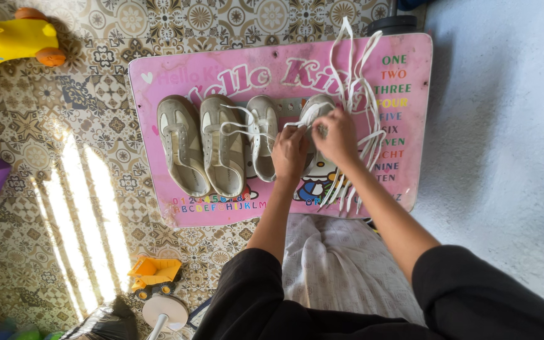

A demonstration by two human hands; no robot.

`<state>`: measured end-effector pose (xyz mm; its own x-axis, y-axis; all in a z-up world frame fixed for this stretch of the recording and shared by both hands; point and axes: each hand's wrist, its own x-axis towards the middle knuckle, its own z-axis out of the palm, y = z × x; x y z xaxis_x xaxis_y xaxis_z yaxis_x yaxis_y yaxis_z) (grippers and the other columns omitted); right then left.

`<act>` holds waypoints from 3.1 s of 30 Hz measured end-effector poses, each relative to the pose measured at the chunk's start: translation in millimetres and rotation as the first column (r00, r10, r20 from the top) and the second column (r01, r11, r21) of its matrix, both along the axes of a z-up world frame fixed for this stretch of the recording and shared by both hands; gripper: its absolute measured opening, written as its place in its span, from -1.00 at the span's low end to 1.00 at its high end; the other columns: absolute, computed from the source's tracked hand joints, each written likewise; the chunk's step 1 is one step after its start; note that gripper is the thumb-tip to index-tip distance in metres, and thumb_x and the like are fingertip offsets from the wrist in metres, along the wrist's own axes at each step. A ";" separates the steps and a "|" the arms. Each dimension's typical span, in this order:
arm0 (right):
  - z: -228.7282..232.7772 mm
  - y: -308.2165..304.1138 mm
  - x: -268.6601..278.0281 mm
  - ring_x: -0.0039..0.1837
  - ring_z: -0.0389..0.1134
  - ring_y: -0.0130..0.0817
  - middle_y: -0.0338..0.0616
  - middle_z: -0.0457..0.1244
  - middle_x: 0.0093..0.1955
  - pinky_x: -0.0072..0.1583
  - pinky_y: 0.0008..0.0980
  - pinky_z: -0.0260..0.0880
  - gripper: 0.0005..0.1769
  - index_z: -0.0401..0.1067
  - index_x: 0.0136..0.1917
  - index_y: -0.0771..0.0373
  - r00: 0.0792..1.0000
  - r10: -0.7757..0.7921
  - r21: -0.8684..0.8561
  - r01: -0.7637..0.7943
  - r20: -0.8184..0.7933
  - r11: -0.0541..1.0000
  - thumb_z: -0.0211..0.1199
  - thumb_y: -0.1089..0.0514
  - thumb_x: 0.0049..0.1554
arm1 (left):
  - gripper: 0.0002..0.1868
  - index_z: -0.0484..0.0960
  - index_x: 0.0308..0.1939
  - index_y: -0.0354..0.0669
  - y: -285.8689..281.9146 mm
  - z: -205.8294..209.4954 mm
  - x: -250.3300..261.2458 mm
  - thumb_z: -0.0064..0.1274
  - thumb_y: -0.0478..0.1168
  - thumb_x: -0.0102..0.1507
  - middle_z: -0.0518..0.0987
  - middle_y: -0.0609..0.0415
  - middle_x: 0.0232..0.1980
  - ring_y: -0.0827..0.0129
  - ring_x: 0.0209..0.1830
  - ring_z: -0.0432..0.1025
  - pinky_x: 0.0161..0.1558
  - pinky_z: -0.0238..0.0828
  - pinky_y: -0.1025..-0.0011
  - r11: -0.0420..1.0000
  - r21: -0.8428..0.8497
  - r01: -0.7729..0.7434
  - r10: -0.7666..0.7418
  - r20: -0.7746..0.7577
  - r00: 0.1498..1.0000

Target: The person threads white shoelaces through the eyelets of two pairs of shoes placed on a pink Hello Kitty mat. They pull the laces through each eyelet and tie the ends into knots.

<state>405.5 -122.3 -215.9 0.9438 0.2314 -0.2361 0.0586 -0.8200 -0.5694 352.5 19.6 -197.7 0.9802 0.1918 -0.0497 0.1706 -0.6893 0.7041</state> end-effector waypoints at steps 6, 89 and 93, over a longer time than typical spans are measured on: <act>-18.5 21.8 -26.7 -0.11 0.36 -0.15 0.00 0.33 -0.11 0.02 -0.14 0.37 -0.73 0.60 0.01 0.29 0.975 -0.218 0.208 0.203 0.052 0.957 0.48 0.24 0.00 | -0.74 0.73 0.02 -0.09 8.1 -0.3 1.9 0.07 -0.23 0.29 0.63 0.01 -0.11 0.06 -0.15 0.55 -0.09 0.49 0.15 1.000 -0.018 0.000 -0.001 -0.041 0.999; -12.6 -95.0 -126.2 -0.01 0.33 -0.20 -0.14 0.26 -0.12 0.08 -0.05 0.22 -0.81 0.60 -0.17 0.05 0.939 -0.255 0.039 0.271 -0.228 0.962 0.31 -0.04 0.06 | -0.73 0.63 0.01 -0.38 13.2 -1.7 -0.1 0.01 -0.34 0.25 0.63 -0.35 -0.10 -0.22 -0.12 0.54 -0.05 0.47 0.00 0.997 -0.038 -0.061 0.055 -0.135 0.989; 2.4 -105.2 -121.2 -0.02 0.34 -0.19 -0.14 0.29 -0.16 0.05 -0.05 0.12 -0.83 0.61 -0.27 0.08 0.930 -0.275 -0.120 0.252 -0.245 0.960 0.34 -0.02 0.00 | -0.74 0.64 -0.01 -0.38 12.4 -3.3 -1.0 0.02 -0.33 0.26 0.63 -0.36 -0.11 -0.22 -0.14 0.54 -0.09 0.48 0.00 0.997 -0.028 -0.070 0.065 -0.146 0.987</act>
